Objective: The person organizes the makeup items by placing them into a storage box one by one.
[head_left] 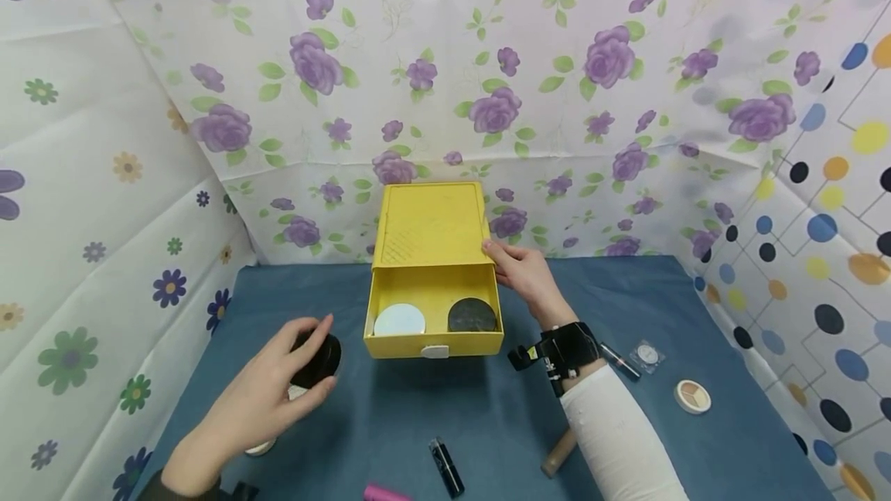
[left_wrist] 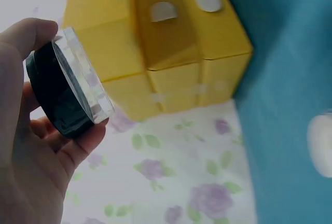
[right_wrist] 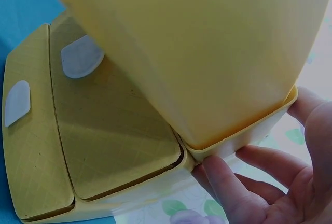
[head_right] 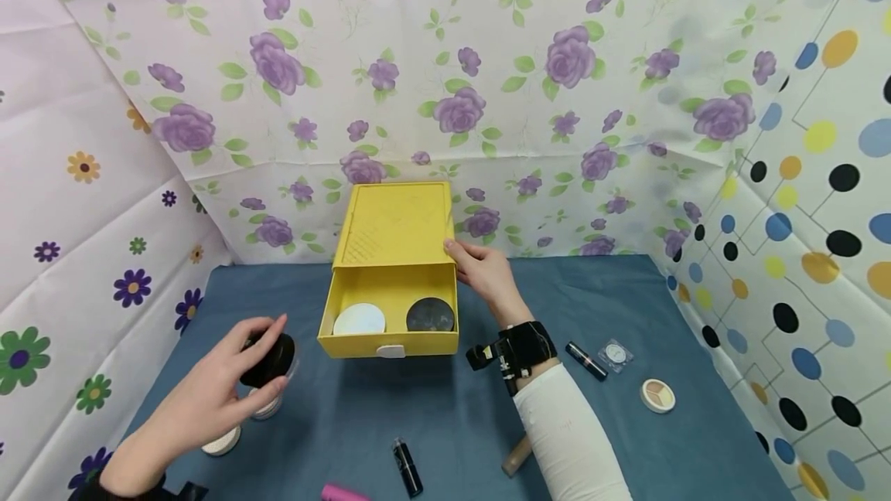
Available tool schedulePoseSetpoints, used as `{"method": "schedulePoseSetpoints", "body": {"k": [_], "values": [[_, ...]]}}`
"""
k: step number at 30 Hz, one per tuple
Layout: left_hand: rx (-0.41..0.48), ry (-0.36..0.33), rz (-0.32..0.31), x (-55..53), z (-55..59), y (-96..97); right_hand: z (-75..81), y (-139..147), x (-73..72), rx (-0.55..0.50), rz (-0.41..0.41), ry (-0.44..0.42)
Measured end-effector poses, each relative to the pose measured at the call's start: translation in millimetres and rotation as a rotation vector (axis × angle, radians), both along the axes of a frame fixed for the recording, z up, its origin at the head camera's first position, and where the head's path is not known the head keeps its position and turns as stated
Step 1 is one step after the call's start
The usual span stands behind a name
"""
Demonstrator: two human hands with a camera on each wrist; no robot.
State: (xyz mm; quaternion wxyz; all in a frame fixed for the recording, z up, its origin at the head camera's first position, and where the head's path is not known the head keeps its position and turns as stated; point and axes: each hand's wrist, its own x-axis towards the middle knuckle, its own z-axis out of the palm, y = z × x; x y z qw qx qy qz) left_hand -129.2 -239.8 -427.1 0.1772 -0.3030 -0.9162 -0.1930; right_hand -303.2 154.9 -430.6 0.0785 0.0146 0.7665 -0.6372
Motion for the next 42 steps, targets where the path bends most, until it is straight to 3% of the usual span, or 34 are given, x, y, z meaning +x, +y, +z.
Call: {"method": "schedulePoseSetpoints", "body": {"k": [9,13,22,33,38,42], "values": [[0.044,0.081,-0.042,-19.9,35.8,22.1,0.4,1,-0.8,0.001,0.002,-0.007],[0.040,0.076,-0.070,-29.8,46.9,35.9,1.0,2,-0.5,0.002,0.006,-0.009],[0.015,-0.101,-0.105,-58.5,70.3,79.8,-1.9,2,-0.5,-0.004,0.004,-0.006],[-0.062,-0.272,-0.133,-96.8,70.0,126.3,-1.4,3,-0.4,0.006,-0.009,-0.004],[-0.121,-0.297,-0.121,-105.0,64.5,138.3,-2.5,3,0.2,-0.007,-0.004,-0.006],[-0.109,-0.316,-0.098,-105.9,62.5,143.9,-1.2,2,1.2,-0.008,-0.002,0.001]]}}
